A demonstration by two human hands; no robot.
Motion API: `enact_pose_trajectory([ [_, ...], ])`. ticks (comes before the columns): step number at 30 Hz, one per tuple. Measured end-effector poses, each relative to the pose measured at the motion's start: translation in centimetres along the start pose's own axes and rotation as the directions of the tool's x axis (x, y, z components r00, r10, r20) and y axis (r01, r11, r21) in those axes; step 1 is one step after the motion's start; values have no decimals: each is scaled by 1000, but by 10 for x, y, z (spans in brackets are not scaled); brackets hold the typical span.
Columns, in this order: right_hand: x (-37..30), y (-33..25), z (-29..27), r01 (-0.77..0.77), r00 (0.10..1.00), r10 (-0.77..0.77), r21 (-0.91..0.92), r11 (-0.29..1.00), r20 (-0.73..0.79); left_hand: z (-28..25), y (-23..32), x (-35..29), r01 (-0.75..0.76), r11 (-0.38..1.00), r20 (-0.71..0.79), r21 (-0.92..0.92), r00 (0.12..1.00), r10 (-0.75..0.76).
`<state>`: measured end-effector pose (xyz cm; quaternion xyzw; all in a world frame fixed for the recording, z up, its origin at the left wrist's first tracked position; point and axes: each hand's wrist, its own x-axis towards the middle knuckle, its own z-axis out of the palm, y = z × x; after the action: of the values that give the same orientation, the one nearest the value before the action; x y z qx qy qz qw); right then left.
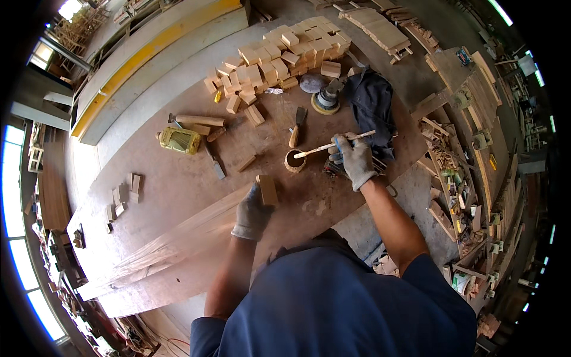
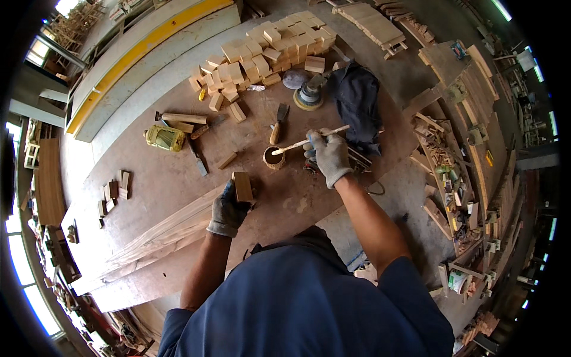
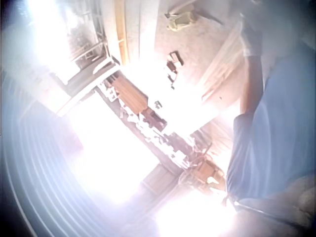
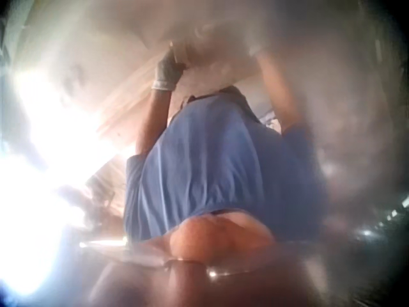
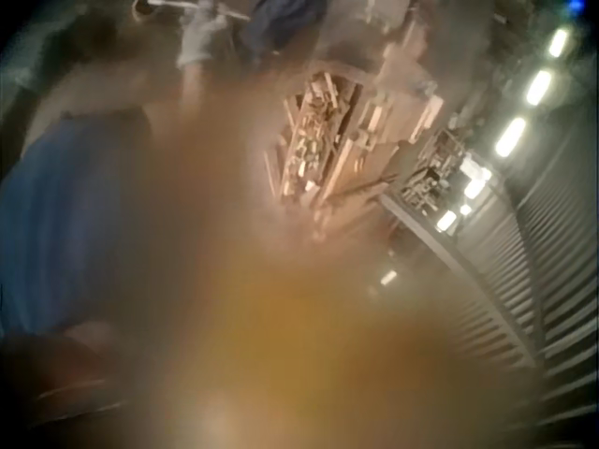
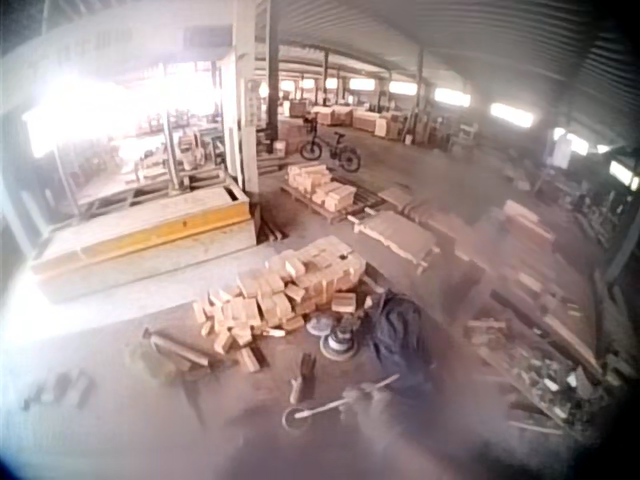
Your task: The person applies glue to small wooden blocks using a brush and attaches them to a long wooden plank using a nail gun. The person repeatedly picks up blocks, applies adhesive, and fastens them to the plank in a workshop setting.
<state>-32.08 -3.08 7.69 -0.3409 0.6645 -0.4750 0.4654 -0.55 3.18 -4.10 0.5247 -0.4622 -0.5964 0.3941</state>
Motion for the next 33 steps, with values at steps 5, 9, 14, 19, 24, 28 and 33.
enact_pose_trajectory([
  [5, -3, -4, 1, -56, 998, 58, 68, 996, -26, -8, -13, 11, -74, 985, 73, 155, 995, 64],
  [9, -2, 3, 9, -90, 996, 90, 41, 995, 0, -1, -21, 19, -5, 996, 27, -86, 1000, 7],
  [14, -3, 6, 17, -193, 981, 192, 6, 981, 27, 11, 23, 13, 285, 637, 220, -717, 959, -182],
  [19, 2, 8, 11, -188, 981, 192, 118, 975, -27, 9, 22, 16, 371, 325, 274, -870, 911, -308],
  [24, 4, 23, 3, -223, 975, 224, 149, 963, 12, 12, 21, 20, 401, 303, 312, -864, 901, -302],
  [28, 4, 22, 0, -201, 978, 210, 233, 951, -11, 15, 15, 19, 113, 918, 167, -381, 985, -52],
  [33, 2, 24, -9, -238, 970, 243, 211, 948, 4, 16, 12, 29, 396, 420, 293, -816, 911, -290],
])
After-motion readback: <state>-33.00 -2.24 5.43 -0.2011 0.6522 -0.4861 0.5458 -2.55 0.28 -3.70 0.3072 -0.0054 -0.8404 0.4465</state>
